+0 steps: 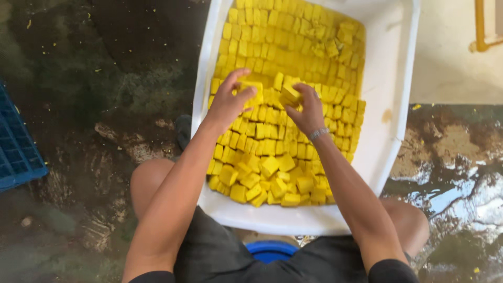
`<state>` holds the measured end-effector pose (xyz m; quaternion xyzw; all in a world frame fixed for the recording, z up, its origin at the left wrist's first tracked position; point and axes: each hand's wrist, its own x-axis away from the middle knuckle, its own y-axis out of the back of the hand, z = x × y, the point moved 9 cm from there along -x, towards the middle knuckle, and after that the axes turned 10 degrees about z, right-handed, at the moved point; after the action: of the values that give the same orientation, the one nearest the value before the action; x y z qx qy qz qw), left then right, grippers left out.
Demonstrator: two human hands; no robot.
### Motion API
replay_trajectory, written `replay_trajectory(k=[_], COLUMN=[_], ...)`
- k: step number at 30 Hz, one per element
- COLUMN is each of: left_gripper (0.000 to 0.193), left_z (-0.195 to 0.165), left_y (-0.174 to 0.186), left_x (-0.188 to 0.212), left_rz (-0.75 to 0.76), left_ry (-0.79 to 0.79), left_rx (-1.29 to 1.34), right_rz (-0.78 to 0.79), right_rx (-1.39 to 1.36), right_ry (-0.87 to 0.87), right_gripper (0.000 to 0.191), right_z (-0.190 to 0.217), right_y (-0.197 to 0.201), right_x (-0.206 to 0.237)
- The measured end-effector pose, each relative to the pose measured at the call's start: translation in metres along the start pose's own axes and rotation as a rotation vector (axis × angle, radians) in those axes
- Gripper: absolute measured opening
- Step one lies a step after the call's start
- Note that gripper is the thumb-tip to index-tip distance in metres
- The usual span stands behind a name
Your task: The person washes yellow tofu cubes in a large tub of yellow-tinted water, gathering handfuls from the water. They transfer the cubes by hand into a white tray and arrange them in neat rows, filling the tray.
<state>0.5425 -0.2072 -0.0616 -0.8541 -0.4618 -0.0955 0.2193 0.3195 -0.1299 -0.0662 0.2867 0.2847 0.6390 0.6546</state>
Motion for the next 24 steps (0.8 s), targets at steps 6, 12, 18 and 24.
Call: replay_trajectory(k=[6,12,18,24], left_gripper=[0.035,0.032,0.036,0.054], left_z=[0.012,0.042,0.054,0.041], left_y=[0.038,0.055,0.053,0.037], left_x=[-0.064,-0.090,-0.094,-0.086], left_rz=[-0.082,-0.156,-0.144,-0.088], left_ry=[0.050,0.043,0.072,0.149], left_rx=[0.228,0.156,0.222,0.177], right_rz=[0.529,0.868,0.986,0.344], right_rx=[0.161,0.761,0.235,-0.107], right_ry=[0.131,0.137,0.127,0.494], right_gripper=[0.054,0.048,0.074,0.064], right_z=[0.021,-0.003,0.005,0.079], right_y=[-0.071,-0.116,-0.115,-0.017], right_x=[-0.114,-0.112,-0.114,-0.120])
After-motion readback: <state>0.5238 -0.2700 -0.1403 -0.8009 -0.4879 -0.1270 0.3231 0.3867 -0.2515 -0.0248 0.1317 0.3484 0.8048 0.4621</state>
